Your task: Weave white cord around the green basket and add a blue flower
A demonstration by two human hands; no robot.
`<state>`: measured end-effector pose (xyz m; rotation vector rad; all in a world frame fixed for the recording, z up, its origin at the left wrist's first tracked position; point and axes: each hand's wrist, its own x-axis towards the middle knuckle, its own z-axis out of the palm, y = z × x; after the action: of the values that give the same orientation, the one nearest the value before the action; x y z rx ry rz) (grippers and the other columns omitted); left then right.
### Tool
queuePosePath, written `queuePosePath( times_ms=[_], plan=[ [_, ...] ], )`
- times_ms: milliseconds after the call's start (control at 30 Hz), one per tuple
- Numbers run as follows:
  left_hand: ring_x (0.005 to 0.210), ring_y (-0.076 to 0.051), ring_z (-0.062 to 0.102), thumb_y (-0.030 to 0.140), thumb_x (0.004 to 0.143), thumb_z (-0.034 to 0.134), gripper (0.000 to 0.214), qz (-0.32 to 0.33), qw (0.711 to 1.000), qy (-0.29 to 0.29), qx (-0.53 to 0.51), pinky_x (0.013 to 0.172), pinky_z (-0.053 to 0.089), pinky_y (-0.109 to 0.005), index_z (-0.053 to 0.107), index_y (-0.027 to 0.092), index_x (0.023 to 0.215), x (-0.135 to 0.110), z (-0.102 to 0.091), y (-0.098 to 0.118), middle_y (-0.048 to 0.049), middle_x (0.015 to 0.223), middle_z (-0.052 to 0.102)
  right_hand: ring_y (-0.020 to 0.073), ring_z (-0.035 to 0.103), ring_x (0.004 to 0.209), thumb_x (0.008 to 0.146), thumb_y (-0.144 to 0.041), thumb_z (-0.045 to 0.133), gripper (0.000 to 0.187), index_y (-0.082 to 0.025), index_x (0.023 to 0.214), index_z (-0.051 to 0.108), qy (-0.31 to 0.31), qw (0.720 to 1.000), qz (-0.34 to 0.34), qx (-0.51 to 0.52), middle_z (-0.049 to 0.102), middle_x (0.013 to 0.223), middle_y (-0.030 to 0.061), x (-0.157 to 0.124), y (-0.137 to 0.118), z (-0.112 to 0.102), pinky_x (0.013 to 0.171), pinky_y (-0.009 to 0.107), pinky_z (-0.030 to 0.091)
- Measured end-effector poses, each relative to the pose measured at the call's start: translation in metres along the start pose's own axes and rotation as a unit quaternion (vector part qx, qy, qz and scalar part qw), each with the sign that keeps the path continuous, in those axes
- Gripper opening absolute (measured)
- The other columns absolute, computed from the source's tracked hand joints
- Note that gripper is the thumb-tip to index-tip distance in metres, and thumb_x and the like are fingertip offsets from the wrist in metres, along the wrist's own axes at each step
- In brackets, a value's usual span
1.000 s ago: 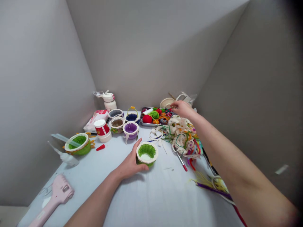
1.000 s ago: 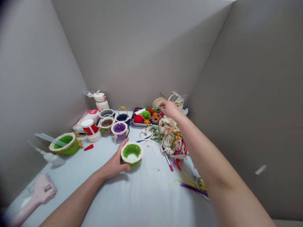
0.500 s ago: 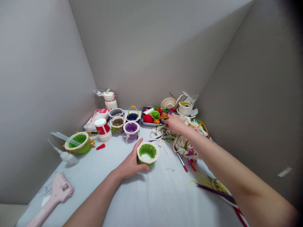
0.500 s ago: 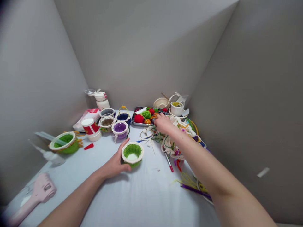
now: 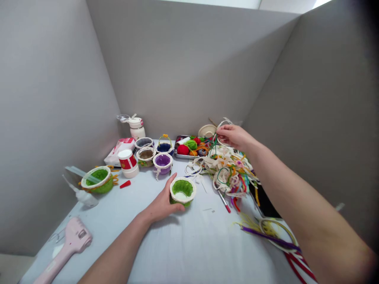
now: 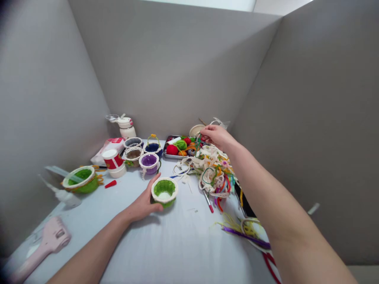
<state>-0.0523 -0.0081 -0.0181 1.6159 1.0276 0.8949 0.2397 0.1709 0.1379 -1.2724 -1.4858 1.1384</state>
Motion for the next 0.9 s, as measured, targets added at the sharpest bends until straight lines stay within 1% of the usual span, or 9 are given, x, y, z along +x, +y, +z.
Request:
queuePosePath(
  times_ms=[133,267,400,467,533,600,667,767,900],
  plan=[
    [0.139,-0.035,0.032,0.048,0.066,0.081,0.121,0.006,1.0,0.0,0.009,0.116,0.024,-0.047,0.002,0.022,0.154,0.0,0.0,0.001,-0.0155,0.156,0.025,0.0087,0.057,0.056,0.072,-0.018,0.075,0.018,-0.018,0.072,0.058,-0.01,0.997,0.021,0.072,0.061,0.064,-0.0001,-0.004,-0.013,-0.003,0.051,0.017,0.049],
    [0.14,-0.035,0.03,0.049,0.066,0.081,0.123,0.007,1.0,-0.002,0.009,0.116,0.023,-0.047,-0.001,0.022,0.154,0.001,0.0,0.001,-0.0151,0.156,0.026,0.0099,0.058,0.058,0.076,-0.021,0.069,0.014,-0.02,0.074,0.056,-0.021,0.999,0.005,0.046,0.062,0.068,0.0,-0.002,-0.016,-0.005,0.056,0.021,0.051],
    [0.14,-0.035,0.03,0.049,0.065,0.082,0.125,0.013,1.0,0.001,0.01,0.117,0.023,-0.047,-0.002,0.022,0.154,0.0,0.0,-0.001,-0.0153,0.156,0.024,0.0138,0.059,0.062,0.083,-0.027,0.055,0.013,-0.021,0.071,0.054,0.006,0.995,-0.022,-0.096,0.065,0.07,0.0022,0.009,-0.005,-0.009,0.063,0.028,0.053],
    [0.14,-0.035,0.03,0.048,0.065,0.082,0.125,0.011,1.0,-0.001,0.006,0.116,0.023,-0.048,-0.003,0.023,0.154,0.0,0.0,-0.002,-0.0153,0.156,0.024,0.0179,0.061,0.067,0.082,-0.027,0.055,0.017,-0.02,0.067,0.055,0.036,0.979,-0.026,-0.2,0.064,0.066,0.0045,0.017,0.006,-0.007,0.066,0.031,0.052],
    [0.14,-0.036,0.03,0.048,0.065,0.082,0.125,0.01,1.0,-0.003,0.002,0.116,0.023,-0.048,-0.003,0.023,0.154,0.0,0.0,-0.003,-0.0156,0.156,0.024,0.0229,0.062,0.078,0.078,-0.027,0.06,0.016,-0.018,0.065,0.058,0.064,0.953,-0.037,-0.294,0.064,0.068,0.0076,0.026,0.018,-0.002,0.073,0.033,0.05],
    [0.14,-0.036,0.03,0.048,0.065,0.082,0.125,0.01,1.0,-0.001,-0.001,0.116,0.023,-0.049,-0.002,0.023,0.154,0.0,0.0,-0.003,-0.0157,0.156,0.024,0.0261,0.061,0.091,0.076,-0.026,0.064,0.011,-0.016,0.072,0.063,0.073,0.926,-0.064,-0.364,0.067,0.079,0.0107,0.036,0.027,0.009,0.082,0.035,0.047],
    [0.14,-0.036,0.031,0.047,0.064,0.083,0.126,0.007,1.0,0.001,-0.005,0.116,0.024,-0.048,-0.002,0.024,0.154,0.0,0.0,-0.002,-0.0153,0.156,0.025,0.0254,0.059,0.101,0.08,-0.027,0.061,0.015,-0.015,0.086,0.067,0.058,0.901,-0.102,-0.418,0.069,0.095,0.0117,0.047,0.032,0.026,0.09,0.035,0.044],
    [0.138,-0.035,0.034,0.046,0.063,0.084,0.128,0.001,1.0,-0.003,-0.012,0.115,0.025,-0.047,-0.004,0.024,0.154,0.0,0.0,-0.001,-0.0144,0.153,0.031,0.0222,0.058,0.107,0.084,-0.024,0.058,0.022,-0.017,0.102,0.068,0.003,0.867,-0.155,-0.474,0.067,0.112,0.0099,0.068,0.031,0.057,0.097,0.033,0.04],
    [0.136,-0.033,0.038,0.046,0.062,0.085,0.129,-0.003,1.0,-0.004,-0.018,0.115,0.026,-0.046,-0.003,0.023,0.154,0.0,0.0,0.001,-0.0141,0.15,0.037,0.0212,0.059,0.109,0.085,-0.026,0.059,0.024,-0.02,0.105,0.07,-0.068,0.829,-0.167,-0.529,0.068,0.115,0.0078,0.103,0.028,0.104,0.096,0.029,0.041]
  ],
)
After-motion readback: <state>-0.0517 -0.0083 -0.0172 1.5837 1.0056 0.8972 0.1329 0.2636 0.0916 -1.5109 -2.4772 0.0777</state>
